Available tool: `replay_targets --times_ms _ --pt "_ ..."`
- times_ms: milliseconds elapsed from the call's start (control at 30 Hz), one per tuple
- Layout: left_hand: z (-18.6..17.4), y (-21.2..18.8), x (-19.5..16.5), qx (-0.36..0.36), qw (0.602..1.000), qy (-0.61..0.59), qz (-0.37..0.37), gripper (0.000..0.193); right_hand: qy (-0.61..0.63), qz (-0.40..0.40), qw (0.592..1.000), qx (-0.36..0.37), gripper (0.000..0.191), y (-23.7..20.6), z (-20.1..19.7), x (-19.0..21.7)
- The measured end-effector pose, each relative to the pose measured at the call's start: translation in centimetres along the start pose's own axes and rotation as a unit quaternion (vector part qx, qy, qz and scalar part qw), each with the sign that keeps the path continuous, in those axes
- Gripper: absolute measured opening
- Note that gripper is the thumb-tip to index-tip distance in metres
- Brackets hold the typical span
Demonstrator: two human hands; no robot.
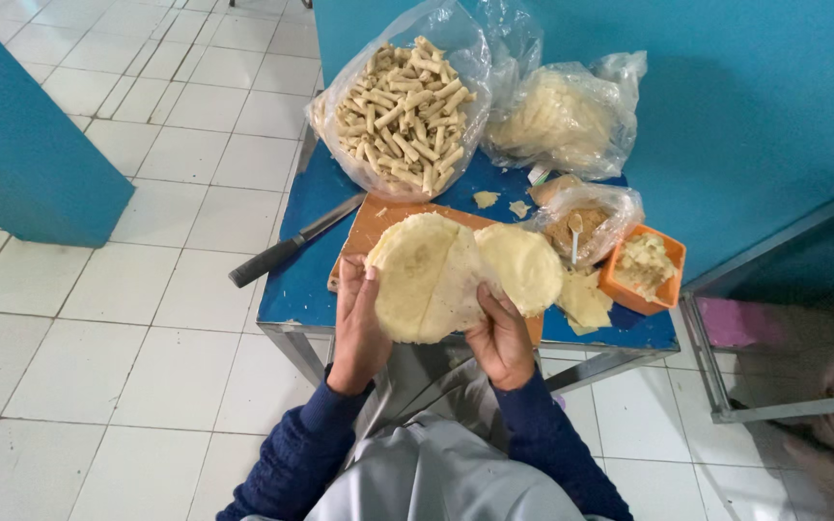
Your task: The person sits at a small table and stretches and flattens round dough pieces by hand, pulling the edges to widen each disc and stacking the flattened dough on a cutting board. A bag of rolled dough pieces, a knife, and a container of flour sit on the table.
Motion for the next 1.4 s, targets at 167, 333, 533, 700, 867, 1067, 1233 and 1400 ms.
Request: replay_targets --times_ms 167,333,533,700,867,1067,1233,1400 --pt "-0.8 0.0 0.5 -0.037 0.997 -0.057 -0.033 0.011 -0.009 0.017 0.997 -0.075 0.037 -3.0 -5.6 0.2" --pt "-1.7 -1.0 1.8 -0.103 0.986 -0.082 -0.102 0.013 0.024 0.015 0.999 -0.041 0.018 -6.5 -10.3 0.9" --pt "-3.2 -0.6 1.9 -0.125 0.986 -0.074 -0.087 0.01 -0.034 -0.021 0.977 -0.21 0.023 -11.3 -12.4 6.0" --pt "-5.4 0.0 2.6 -0.132 0.984 -0.105 -0.054 0.009 -0.286 -0.194 0.909 -0.231 0.027 -12.6 -9.1 15.4" --pt "-6.2 0.2 3.5 -0.138 0.985 -0.099 -0.038 0.01 -0.642 -0.301 0.688 -0.157 0.033 -4.1 -1.7 16.5" --pt "-5.4 0.1 3.2 -0.108 0.988 -0.105 -0.04 0.017 -0.822 -0.303 0.482 -0.017 0.055 -1.9 4.0 9.2" --pt "-5.8 -0.4 3.7 -0.097 0.987 -0.119 -0.044 0.017 -0.828 -0.295 0.477 0.003 0.062 -2.8 4.4 8.5" --pt "-5.2 -0.5 4.3 -0.068 0.988 -0.135 -0.028 0.01 -0.834 -0.303 0.46 0.029 0.053 -3.4 6.1 7.8"
Point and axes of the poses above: each hand's wrist, its own y-axis towards the middle knuckle, its own z-axis out of the palm, x = y × z, the point moved 8 cm from there along y, towards the middle knuckle, and after that the axes turned 12 degrees about -y, right-handed, at the moved point
